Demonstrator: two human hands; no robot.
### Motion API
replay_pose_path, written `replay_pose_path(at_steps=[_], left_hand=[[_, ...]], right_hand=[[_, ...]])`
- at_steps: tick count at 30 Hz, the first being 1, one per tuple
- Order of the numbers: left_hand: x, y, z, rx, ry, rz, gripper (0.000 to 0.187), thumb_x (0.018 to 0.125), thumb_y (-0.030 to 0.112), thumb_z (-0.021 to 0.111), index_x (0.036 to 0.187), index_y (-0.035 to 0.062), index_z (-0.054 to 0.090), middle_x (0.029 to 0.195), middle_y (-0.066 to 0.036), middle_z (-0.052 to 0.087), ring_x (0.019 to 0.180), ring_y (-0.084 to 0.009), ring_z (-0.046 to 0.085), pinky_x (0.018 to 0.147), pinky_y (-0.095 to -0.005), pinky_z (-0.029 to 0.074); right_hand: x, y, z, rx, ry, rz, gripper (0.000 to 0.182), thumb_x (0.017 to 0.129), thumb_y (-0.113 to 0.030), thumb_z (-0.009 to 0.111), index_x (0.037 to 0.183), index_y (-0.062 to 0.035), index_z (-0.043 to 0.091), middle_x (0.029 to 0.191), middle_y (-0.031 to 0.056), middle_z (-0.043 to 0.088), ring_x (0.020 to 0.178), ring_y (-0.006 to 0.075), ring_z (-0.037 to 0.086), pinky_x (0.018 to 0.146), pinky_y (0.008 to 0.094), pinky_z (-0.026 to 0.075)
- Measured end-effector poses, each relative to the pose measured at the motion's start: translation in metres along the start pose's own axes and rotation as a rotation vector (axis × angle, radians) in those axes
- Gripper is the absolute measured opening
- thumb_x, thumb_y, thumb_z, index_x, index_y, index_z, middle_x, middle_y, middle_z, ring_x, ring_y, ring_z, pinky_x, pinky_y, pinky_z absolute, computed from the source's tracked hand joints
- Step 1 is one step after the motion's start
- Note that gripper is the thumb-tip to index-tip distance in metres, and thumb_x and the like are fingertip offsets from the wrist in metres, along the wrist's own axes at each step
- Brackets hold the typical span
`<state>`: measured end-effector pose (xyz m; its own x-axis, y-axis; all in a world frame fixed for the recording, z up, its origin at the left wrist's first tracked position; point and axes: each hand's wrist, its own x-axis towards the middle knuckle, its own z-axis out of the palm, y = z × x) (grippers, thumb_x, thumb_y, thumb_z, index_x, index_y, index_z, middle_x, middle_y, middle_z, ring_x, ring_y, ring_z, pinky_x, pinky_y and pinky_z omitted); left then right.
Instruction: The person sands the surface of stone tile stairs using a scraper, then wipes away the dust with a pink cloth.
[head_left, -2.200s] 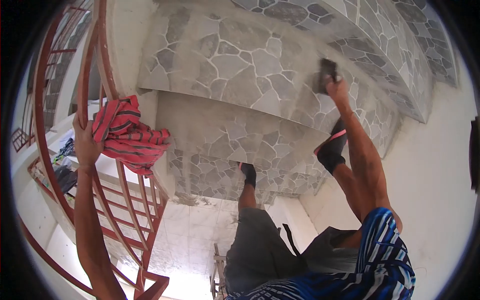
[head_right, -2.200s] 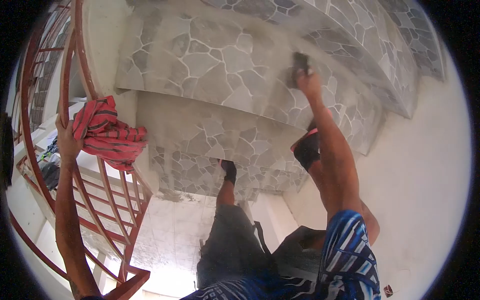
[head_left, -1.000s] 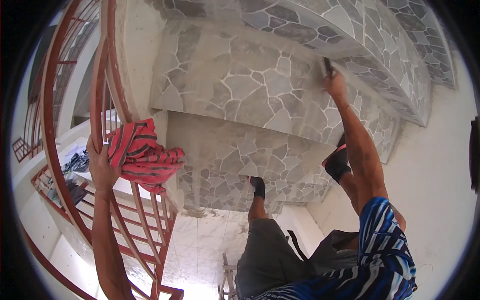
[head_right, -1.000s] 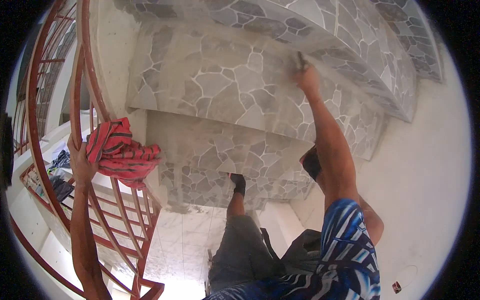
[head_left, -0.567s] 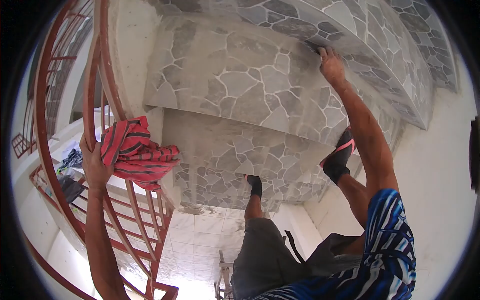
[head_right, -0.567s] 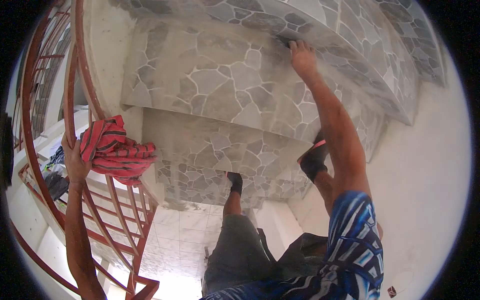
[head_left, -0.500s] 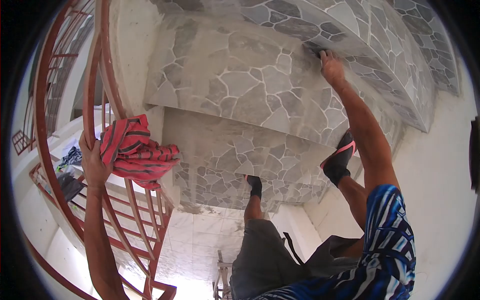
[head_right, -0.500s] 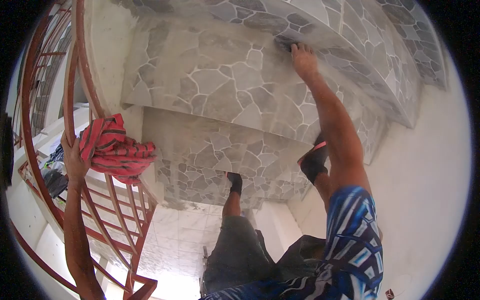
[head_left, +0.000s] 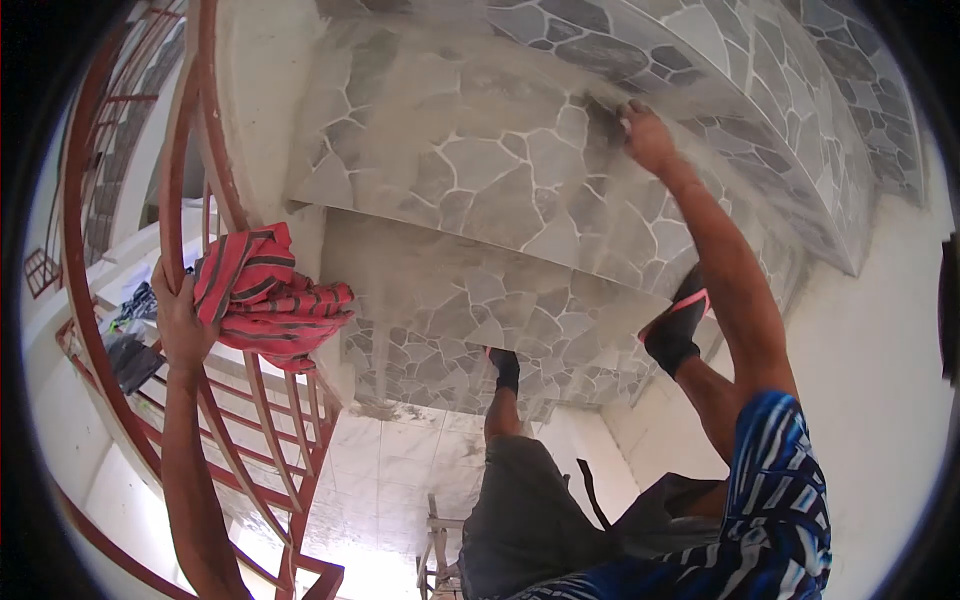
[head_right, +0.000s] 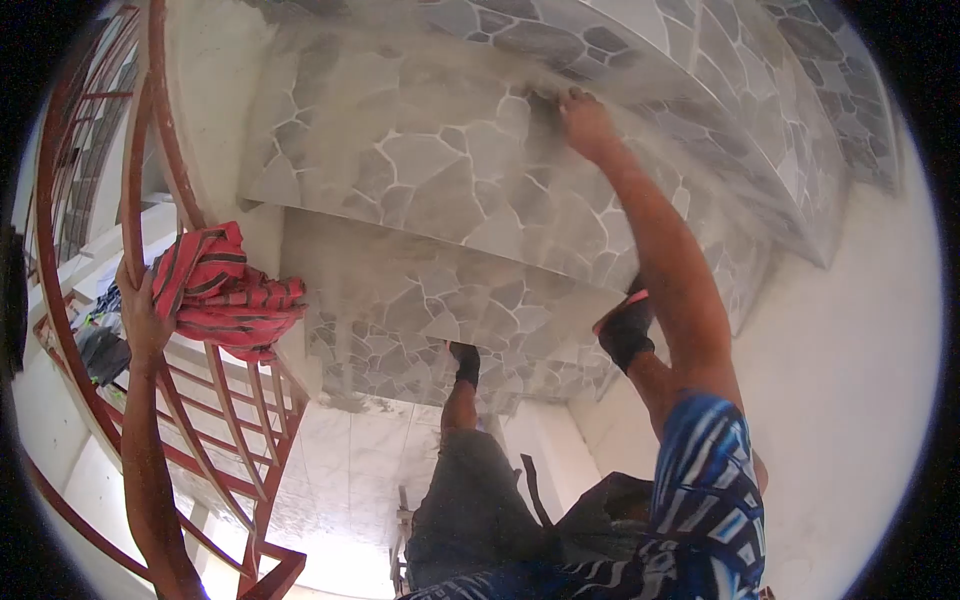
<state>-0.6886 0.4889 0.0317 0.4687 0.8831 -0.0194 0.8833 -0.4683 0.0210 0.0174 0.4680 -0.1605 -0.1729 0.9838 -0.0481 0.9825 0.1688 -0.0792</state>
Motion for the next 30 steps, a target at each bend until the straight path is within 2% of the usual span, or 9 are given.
replay_pose_path(at_steps=[4, 8, 11, 14, 17, 20, 23, 26, 30], left_hand=[[0.001, 0.009, -0.004, -0.034, -0.015, -0.026, 0.042, 0.077, 0.025, 0.076, 0.106, -0.0022, 0.061, 0.136, -0.031, 0.039, 0.117, -0.0492, 0.051, 0.089, -0.0470, 0.049], [0.005, 0.004, -0.005, -0.001, -0.003, 0.017, 0.041, 0.077, 0.025, 0.076, 0.104, -0.0021, 0.061, 0.136, -0.030, 0.040, 0.117, -0.0484, 0.051, 0.089, -0.0468, 0.048], [0.004, 0.002, -0.006, 0.000, -0.005, 0.005, 0.040, 0.077, 0.025, 0.076, 0.103, -0.0018, 0.061, 0.136, -0.029, 0.040, 0.118, -0.0478, 0.050, 0.090, -0.0462, 0.047], [0.004, 0.010, -0.006, -0.012, -0.025, -0.031, 0.038, 0.077, 0.023, 0.075, 0.101, -0.0020, 0.061, 0.135, -0.028, 0.040, 0.118, -0.0475, 0.050, 0.090, -0.0459, 0.048], [0.003, 0.004, -0.005, -0.024, -0.018, -0.042, 0.036, 0.077, 0.022, 0.075, 0.101, -0.0015, 0.061, 0.136, -0.028, 0.040, 0.117, -0.0470, 0.051, 0.088, -0.0457, 0.049], [0.002, 0.004, -0.004, -0.036, -0.009, -0.055, 0.036, 0.077, 0.022, 0.075, 0.102, -0.0007, 0.062, 0.136, -0.027, 0.040, 0.116, -0.0463, 0.053, 0.085, -0.0455, 0.050], [0.004, 0.011, -0.009, -0.017, -0.029, -0.052, 0.036, 0.076, 0.021, 0.075, 0.102, -0.0003, 0.063, 0.137, -0.027, 0.040, 0.115, -0.0458, 0.054, 0.085, -0.0454, 0.051], [0.002, 0.008, -0.004, -0.053, 0.010, -0.056, 0.033, 0.076, 0.018, 0.075, 0.099, -0.0004, 0.062, 0.137, -0.026, 0.041, 0.116, -0.0455, 0.053, 0.085, -0.0456, 0.051], [0.000, 0.004, -0.006, -0.054, 0.027, -0.041, 0.032, 0.075, 0.016, 0.074, 0.098, -0.0008, 0.062, 0.137, -0.026, 0.041, 0.117, -0.0449, 0.053, 0.086, -0.0452, 0.051]], right_hand=[[0.025, -0.014, -0.041, -0.025, -0.104, 0.229, 0.037, 0.085, -0.012, 0.059, 0.119, -0.0005, 0.053, 0.107, 0.0204, 0.060, 0.100, 0.0398, 0.062, 0.091, 0.0487, 0.049], [0.023, -0.006, 0.010, -0.253, 0.084, -0.002, 0.039, 0.083, -0.007, 0.058, 0.121, -0.0019, 0.052, 0.106, 0.0202, 0.059, 0.092, 0.0409, 0.063, 0.079, 0.0503, 0.052], [0.022, -0.013, -0.026, 0.150, -0.129, -0.040, 0.037, 0.086, -0.007, 0.053, 0.122, -0.0014, 0.051, 0.108, 0.0202, 0.060, 0.095, 0.0397, 0.062, 0.083, 0.0489, 0.051], [0.037, -0.020, -0.025, 0.015, -0.003, 0.223, 0.042, 0.084, -0.007, 0.056, 0.126, -0.0026, 0.051, 0.110, 0.0214, 0.062, 0.097, 0.0401, 0.062, 0.086, 0.0500, 0.049], [0.048, -0.032, 0.005, -0.218, 0.042, 0.051, 0.038, 0.084, -0.005, 0.056, 0.122, -0.0025, 0.051, 0.108, 0.0219, 0.063, 0.100, 0.0392, 0.062, 0.085, 0.0506, 0.049], [0.048, -0.049, -0.025, 0.084, -0.016, -0.067, 0.026, 0.085, -0.006, 0.053, 0.111, -0.0023, 0.052, 0.106, 0.0218, 0.062, 0.099, 0.0393, 0.062, 0.082, 0.0520, 0.050], [0.069, -0.055, -0.041, -0.005, -0.062, 0.099, 0.025, 0.085, -0.007, 0.054, 0.109, -0.0016, 0.052, 0.105, 0.0208, 0.062, 0.101, 0.0392, 0.062, 0.082, 0.0514, 0.051], [0.079, -0.059, -0.004, -0.250, -0.023, 0.087, 0.031, 0.083, -0.007, 0.056, 0.113, -0.0034, 0.052, 0.106, 0.0205, 0.063, 0.097, 0.0395, 0.064, 0.078, 0.0498, 0.053], [0.086, -0.075, 0.000, -0.131, -0.112, -0.097, 0.033, 0.084, -0.006, 0.056, 0.116, -0.0046, 0.052, 0.106, 0.0186, 0.062, 0.093, 0.0378, 0.065, 0.074, 0.0472, 0.055]])
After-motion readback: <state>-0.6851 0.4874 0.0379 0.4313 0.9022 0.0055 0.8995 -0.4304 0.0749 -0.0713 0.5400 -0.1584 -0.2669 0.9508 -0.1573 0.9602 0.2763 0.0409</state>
